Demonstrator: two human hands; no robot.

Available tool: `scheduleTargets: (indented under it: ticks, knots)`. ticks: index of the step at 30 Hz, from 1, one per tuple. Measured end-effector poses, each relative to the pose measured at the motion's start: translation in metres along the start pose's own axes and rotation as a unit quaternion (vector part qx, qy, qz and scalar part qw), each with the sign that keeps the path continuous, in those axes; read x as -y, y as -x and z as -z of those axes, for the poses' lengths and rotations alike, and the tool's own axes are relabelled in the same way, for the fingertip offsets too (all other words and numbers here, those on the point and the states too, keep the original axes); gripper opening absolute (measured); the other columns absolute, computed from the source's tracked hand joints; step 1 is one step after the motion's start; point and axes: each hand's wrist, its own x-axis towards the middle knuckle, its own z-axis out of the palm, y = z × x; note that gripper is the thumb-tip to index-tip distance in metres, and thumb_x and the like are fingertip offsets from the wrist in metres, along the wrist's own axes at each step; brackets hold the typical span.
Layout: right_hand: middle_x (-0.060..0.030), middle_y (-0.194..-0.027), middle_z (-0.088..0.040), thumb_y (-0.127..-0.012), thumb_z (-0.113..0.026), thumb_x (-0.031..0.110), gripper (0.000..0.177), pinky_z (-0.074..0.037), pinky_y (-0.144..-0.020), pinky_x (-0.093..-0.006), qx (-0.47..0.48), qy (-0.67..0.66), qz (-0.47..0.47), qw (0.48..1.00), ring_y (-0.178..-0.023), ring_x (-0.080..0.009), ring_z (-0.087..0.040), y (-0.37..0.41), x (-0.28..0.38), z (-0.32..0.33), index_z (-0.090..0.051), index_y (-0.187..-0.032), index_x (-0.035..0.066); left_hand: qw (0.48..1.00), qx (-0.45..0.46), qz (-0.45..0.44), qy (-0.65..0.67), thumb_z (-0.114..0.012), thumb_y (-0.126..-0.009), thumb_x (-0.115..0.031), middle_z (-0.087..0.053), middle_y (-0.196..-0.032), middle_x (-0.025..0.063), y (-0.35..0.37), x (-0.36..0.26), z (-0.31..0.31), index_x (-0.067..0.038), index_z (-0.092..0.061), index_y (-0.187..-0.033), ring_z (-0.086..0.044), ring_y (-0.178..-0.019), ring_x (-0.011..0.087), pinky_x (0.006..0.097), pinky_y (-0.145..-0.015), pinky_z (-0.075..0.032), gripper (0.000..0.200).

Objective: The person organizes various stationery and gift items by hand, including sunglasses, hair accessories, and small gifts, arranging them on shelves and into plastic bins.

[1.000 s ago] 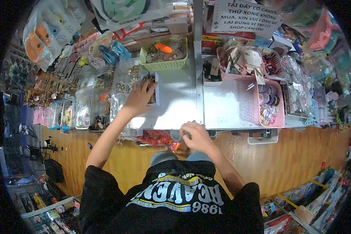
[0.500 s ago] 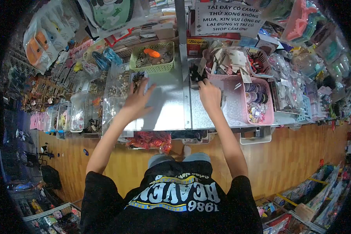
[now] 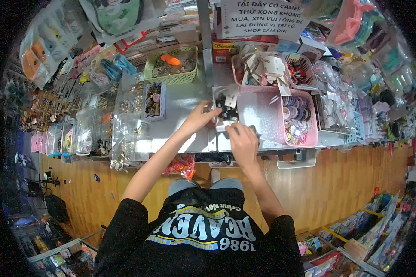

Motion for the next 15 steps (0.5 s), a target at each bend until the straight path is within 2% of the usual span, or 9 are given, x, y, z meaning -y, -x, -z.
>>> scheduleTargets:
  ticks: [1,4,6,7,8,9,11,13,15]
  knots:
    - [-0.0051,-0.084,-0.059,-0.072,-0.062,0.000,0.017,-0.046,-0.067,-0.0339,-0.001,-0.011,0.018,1.000,-0.078,-0.0226,-0.060,0.006,0.003,0.001,-0.065,-0.088,0.008,0.999,0.014,-0.034,0.010,-0.066,-0.080,-0.027,-0.061,-0.086,0.0123,0.002,0.003,-0.002,0.010,-0.037,-0.125,-0.060,-0.071,0.0140,0.0272,-0.056,-0.049,0.065]
    - [-0.0063,-0.088,-0.061,-0.073,-0.065,0.003,0.017,-0.048,-0.071,-0.0335,0.025,-0.023,0.029,0.999,-0.081,-0.0233,-0.061,0.012,0.010,0.008,-0.066,-0.090,0.007,0.996,0.019,-0.015,0.081,-0.062,-0.080,-0.015,-0.059,-0.089,0.0122,0.024,0.003,-0.005,0.006,-0.031,-0.131,-0.060,-0.074,0.0151,0.0264,-0.056,-0.049,0.063]
    - [-0.0072,-0.093,-0.061,-0.076,-0.068,0.009,0.019,-0.048,-0.073,-0.0336,0.035,-0.155,-0.096,0.983,-0.083,-0.0258,-0.062,0.002,0.021,0.020,-0.065,-0.095,0.006,0.994,-0.007,0.005,0.109,-0.056,-0.080,-0.006,-0.058,-0.094,0.0132,0.043,-0.001,-0.007,0.003,-0.027,-0.136,-0.061,-0.079,0.0168,0.0256,-0.055,-0.049,0.063]
    - [-0.0090,-0.097,-0.061,-0.078,-0.071,0.020,0.029,-0.049,-0.074,-0.0361,0.000,-0.198,-0.122,0.973,-0.084,-0.0294,-0.063,-0.008,0.023,0.023,-0.063,-0.103,0.006,0.992,-0.011,0.014,0.125,-0.052,-0.081,-0.004,-0.056,-0.103,0.0147,0.050,-0.001,-0.003,0.000,-0.025,-0.138,-0.061,-0.085,0.0189,0.0281,-0.059,-0.052,0.063]
    - [-0.0090,-0.097,-0.061,-0.078,-0.071,0.020,0.029,-0.049,-0.074,-0.0361,0.000,-0.199,-0.122,0.972,-0.084,-0.0294,-0.063,-0.016,0.020,0.018,-0.063,-0.103,0.006,0.989,-0.016,0.023,0.142,-0.048,-0.081,-0.002,-0.055,-0.111,0.0161,0.055,0.000,0.002,-0.002,-0.023,-0.140,-0.061,-0.091,0.0210,0.0306,-0.063,-0.054,0.063]
    - [-0.0098,-0.097,-0.062,-0.078,-0.071,0.023,0.034,-0.049,-0.074,-0.0364,-0.039,-0.162,-0.153,0.974,-0.083,-0.0291,-0.063,-0.026,0.016,0.012,-0.062,-0.106,0.007,0.997,-0.014,0.005,0.072,-0.045,-0.081,0.001,-0.054,-0.112,0.0176,0.051,0.011,0.010,-0.002,-0.021,-0.140,-0.062,-0.090,0.0227,0.0321,-0.063,-0.057,0.064]
    - [-0.0106,-0.097,-0.063,-0.078,-0.071,0.026,0.039,-0.049,-0.074,-0.0367,-0.080,-0.126,-0.177,0.973,-0.083,-0.0287,-0.064,-0.041,0.004,-0.006,-0.061,-0.110,0.007,0.992,-0.043,0.008,0.122,-0.045,-0.081,0.002,-0.054,-0.112,0.0178,0.054,0.015,0.014,-0.001,-0.022,-0.140,-0.062,-0.089,0.0230,0.0326,-0.063,-0.058,0.063]
    - [-0.0141,-0.091,-0.066,-0.078,-0.070,0.029,0.038,-0.048,-0.075,-0.0363,0.065,-0.271,-0.261,0.924,-0.083,-0.0282,-0.065,-0.051,-0.012,-0.031,-0.063,-0.103,0.002,0.981,-0.080,-0.004,0.176,-0.043,-0.080,0.003,-0.054,-0.112,0.0187,0.054,0.018,0.022,0.001,-0.025,-0.137,-0.063,-0.086,0.0235,0.0327,-0.062,-0.059,0.060]
    - [-0.0154,-0.087,-0.067,-0.077,-0.069,0.029,0.036,-0.048,-0.076,-0.0356,0.089,-0.306,-0.251,0.914,-0.083,-0.0277,-0.065,-0.060,-0.013,-0.042,-0.064,-0.098,0.000,0.981,-0.083,-0.014,0.172,-0.043,-0.081,0.003,-0.054,-0.112,0.0183,0.049,0.024,0.035,0.000,-0.026,-0.137,-0.063,-0.086,0.0233,0.0329,-0.062,-0.059,0.059]
